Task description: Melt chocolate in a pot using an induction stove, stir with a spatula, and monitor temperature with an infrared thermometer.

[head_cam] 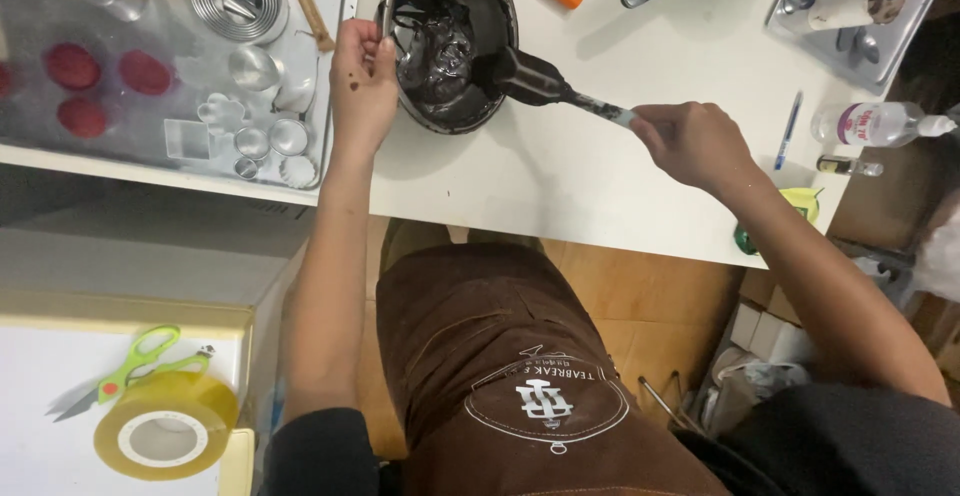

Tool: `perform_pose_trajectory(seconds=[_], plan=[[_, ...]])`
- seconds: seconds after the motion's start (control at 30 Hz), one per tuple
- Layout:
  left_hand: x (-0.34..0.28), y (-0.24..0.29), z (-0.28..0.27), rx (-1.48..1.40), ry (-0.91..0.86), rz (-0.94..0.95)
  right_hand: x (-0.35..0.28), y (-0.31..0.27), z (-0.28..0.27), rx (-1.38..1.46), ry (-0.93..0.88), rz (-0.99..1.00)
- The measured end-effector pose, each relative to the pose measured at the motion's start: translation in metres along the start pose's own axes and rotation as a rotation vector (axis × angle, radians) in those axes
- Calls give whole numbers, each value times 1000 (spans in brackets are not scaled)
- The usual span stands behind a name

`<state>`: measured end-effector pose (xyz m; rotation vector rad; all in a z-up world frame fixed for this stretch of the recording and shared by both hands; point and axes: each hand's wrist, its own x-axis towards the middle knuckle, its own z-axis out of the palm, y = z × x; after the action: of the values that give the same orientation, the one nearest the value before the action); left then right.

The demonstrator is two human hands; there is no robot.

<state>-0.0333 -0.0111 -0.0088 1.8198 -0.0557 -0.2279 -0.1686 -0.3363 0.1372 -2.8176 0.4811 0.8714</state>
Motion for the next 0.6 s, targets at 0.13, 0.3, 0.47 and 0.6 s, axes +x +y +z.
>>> perform_pose_trajectory(seconds=[0.13,0.3,0.47,0.6], plan=[[1,-4,2,-91,19,64,-8,-1,-12,-93,4,4],[28,-24,0,53,1,20,1,29,-40,-728,483,-519],[56,-25,-5,11,-22,160,47,-30,-105,-1191,662,-650],[63,-12,-9,-20,-83,204,64,-40,-108,-1239,482,-584]])
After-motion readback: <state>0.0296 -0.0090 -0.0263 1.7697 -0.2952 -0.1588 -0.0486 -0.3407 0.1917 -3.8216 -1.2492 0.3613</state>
